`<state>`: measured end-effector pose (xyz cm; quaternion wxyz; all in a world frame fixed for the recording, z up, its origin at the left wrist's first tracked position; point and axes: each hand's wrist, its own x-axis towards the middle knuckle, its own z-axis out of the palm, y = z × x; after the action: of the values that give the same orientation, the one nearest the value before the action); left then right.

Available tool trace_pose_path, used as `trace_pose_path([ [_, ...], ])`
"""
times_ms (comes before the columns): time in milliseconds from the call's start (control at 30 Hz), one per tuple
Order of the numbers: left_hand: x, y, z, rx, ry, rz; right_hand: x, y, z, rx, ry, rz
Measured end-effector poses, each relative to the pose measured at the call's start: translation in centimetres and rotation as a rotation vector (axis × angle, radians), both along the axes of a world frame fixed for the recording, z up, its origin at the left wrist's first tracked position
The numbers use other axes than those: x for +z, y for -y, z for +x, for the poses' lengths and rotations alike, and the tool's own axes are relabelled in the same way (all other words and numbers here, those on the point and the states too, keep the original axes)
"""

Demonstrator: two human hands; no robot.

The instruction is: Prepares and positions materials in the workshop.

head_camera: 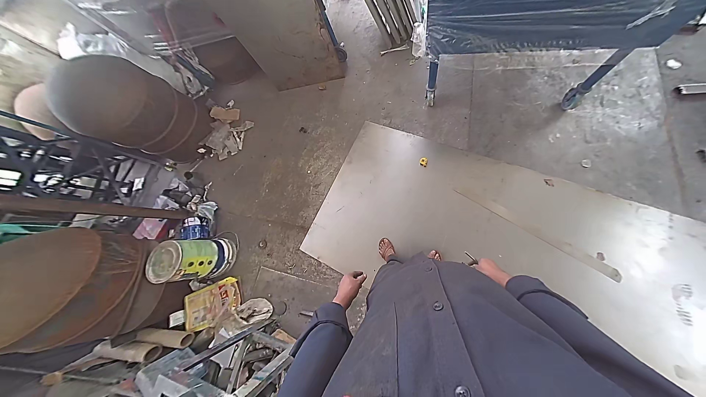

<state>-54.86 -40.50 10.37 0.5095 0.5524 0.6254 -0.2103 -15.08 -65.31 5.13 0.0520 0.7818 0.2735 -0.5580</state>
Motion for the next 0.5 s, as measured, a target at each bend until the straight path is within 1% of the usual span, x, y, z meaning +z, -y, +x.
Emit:
trace_pose_path([
  [500, -0.03, -0.02, -0.02, 0.01, 0.006, 0.002, -0.03, 0.12, -0.09, 0.002, -0.006, -0.005],
])
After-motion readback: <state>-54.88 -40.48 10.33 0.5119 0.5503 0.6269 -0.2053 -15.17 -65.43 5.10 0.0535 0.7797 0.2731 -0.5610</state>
